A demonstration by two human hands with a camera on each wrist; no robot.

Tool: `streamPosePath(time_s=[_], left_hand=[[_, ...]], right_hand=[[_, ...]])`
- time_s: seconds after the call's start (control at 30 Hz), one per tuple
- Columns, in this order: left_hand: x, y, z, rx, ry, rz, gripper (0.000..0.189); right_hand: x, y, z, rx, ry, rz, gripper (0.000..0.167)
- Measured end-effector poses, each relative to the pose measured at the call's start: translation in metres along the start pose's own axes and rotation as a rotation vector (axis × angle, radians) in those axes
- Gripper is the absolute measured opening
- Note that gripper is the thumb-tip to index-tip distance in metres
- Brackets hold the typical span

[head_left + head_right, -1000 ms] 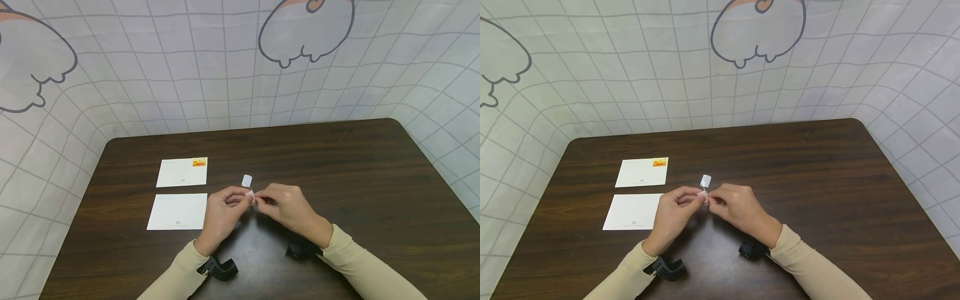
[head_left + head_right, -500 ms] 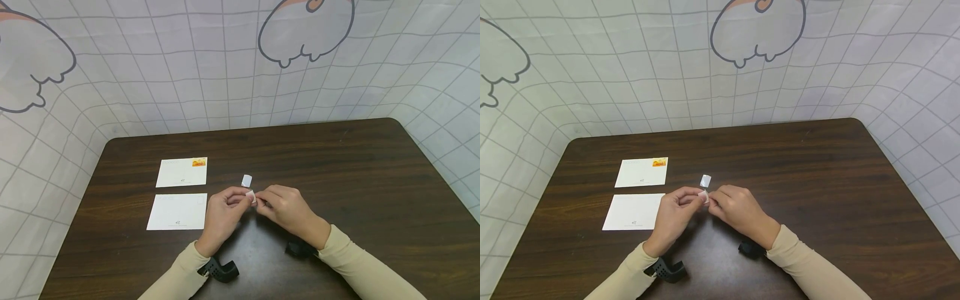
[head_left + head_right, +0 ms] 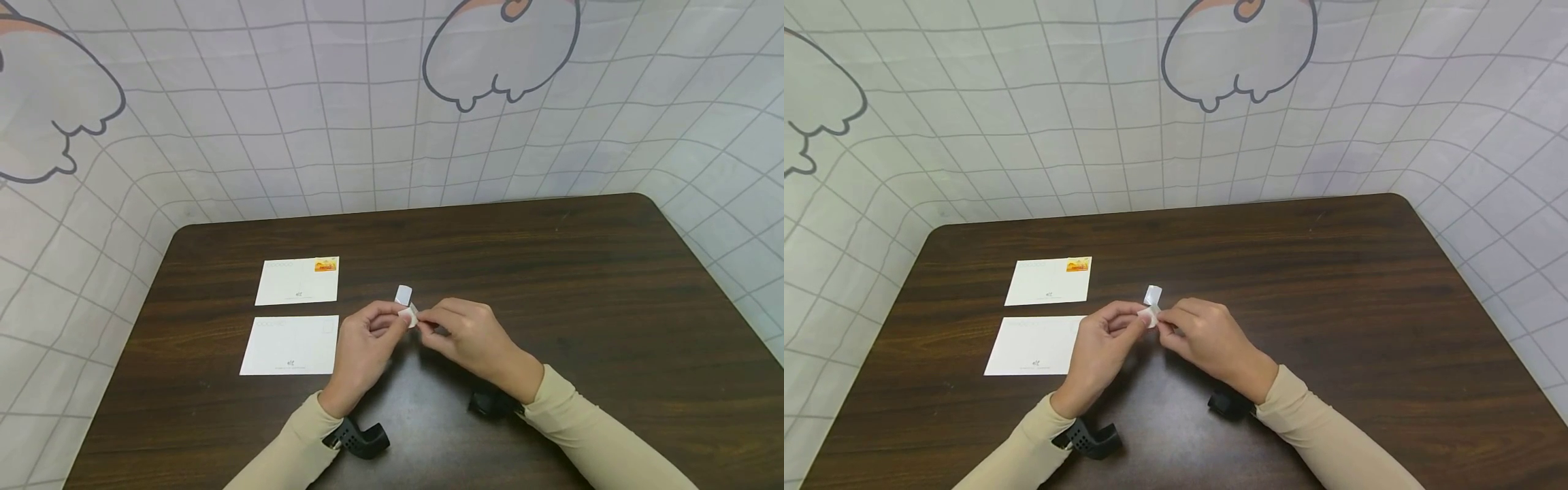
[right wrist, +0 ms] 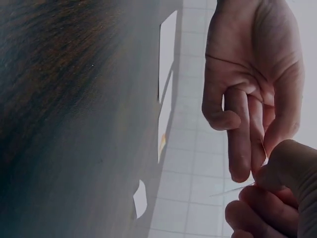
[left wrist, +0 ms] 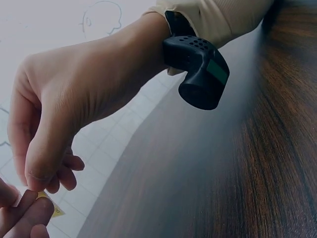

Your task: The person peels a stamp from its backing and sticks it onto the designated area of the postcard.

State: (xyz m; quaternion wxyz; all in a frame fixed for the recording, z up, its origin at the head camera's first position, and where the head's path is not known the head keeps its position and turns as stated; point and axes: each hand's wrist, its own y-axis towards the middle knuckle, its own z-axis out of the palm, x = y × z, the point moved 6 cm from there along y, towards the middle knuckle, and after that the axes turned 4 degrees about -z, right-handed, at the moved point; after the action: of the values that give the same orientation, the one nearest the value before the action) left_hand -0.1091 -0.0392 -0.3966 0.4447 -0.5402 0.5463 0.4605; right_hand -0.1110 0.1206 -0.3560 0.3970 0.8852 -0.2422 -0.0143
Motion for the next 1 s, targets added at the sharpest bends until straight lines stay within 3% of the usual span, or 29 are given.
streamPosePath(time_s=[0.17, 0.37, 1.0], left_hand=[[0.0004, -0.0002, -0.0006, -0.018, 0.022, -0.002, 0.010], [0.0026, -0.0010, 0.0010, 0.005, 0.019, -0.017, 0.009], [0.0066, -0.0016, 0.0021, 0.030, 0.033, -0.031, 0.010]], right_hand=[[0.0035, -0.0008, 0.0012, -0.010, -0.068, -0.048, 0.011], [0.0078, -0.0025, 0.0038, 0.009, -0.135, -0.113, 0.006], [0.0088, -0.0035, 0.0052, 0.018, -0.140, -0.187, 0.011]])
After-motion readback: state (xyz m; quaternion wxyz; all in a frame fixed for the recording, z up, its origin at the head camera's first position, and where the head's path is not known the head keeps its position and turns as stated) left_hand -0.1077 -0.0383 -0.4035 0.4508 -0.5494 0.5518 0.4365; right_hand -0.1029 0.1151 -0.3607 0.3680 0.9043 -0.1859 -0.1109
